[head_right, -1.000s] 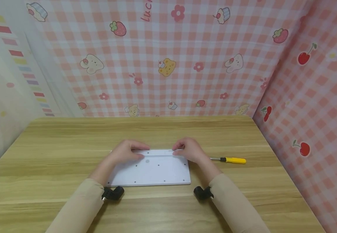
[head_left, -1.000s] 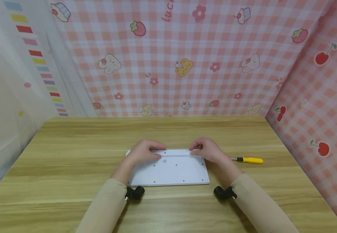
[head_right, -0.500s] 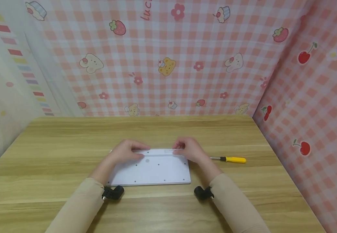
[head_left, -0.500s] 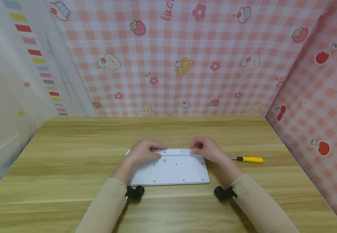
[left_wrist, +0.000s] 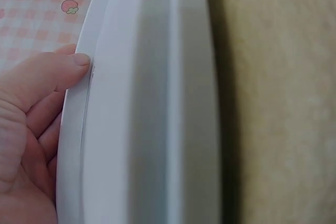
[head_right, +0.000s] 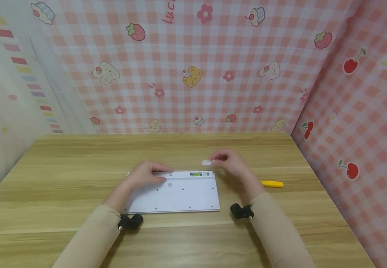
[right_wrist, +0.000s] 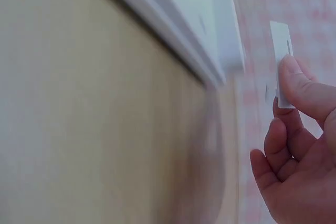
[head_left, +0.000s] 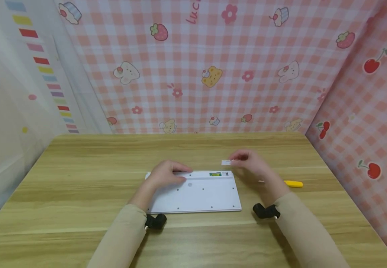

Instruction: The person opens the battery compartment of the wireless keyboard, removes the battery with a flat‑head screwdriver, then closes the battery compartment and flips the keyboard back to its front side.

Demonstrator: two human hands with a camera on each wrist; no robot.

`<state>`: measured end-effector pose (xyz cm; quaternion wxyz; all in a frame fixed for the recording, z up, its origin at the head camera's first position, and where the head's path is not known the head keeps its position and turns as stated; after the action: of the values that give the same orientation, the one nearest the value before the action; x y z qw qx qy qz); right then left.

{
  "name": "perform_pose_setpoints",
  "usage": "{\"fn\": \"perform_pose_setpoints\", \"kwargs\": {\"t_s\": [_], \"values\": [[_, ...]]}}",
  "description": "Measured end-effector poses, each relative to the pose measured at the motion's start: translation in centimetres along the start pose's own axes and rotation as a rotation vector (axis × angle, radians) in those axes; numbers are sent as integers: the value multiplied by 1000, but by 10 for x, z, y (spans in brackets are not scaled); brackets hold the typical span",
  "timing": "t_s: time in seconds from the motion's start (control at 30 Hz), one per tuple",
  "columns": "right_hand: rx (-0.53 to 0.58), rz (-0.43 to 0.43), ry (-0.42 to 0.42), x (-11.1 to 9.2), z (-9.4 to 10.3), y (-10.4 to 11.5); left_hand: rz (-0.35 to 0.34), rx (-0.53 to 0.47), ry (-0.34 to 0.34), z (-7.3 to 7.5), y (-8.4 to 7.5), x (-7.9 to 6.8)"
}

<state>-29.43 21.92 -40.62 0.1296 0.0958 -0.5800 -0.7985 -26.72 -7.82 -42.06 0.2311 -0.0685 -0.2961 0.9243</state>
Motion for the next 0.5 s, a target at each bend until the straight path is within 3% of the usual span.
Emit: {"fn": "perform_pose_setpoints", "kwargs": {"t_s": [0.27, 0.5], "values": [[-38, -88, -40, -1, 56, -21, 16, 11, -6, -1, 0, 0], [-100, -144, -90, -2, 67, -34, 12, 8, -11, -1, 0, -1]]}}
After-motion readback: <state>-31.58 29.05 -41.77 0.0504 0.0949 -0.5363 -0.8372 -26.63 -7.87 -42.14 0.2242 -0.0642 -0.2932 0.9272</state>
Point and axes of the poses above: each hand's wrist, its own x-axis towards the middle knuckle, its own z-axis out of the back of the hand, y = z × x, the point moved 4 cm from there along x, towards the middle knuckle, and after that the axes turned 13 degrees about x, right-handed, at the moved point
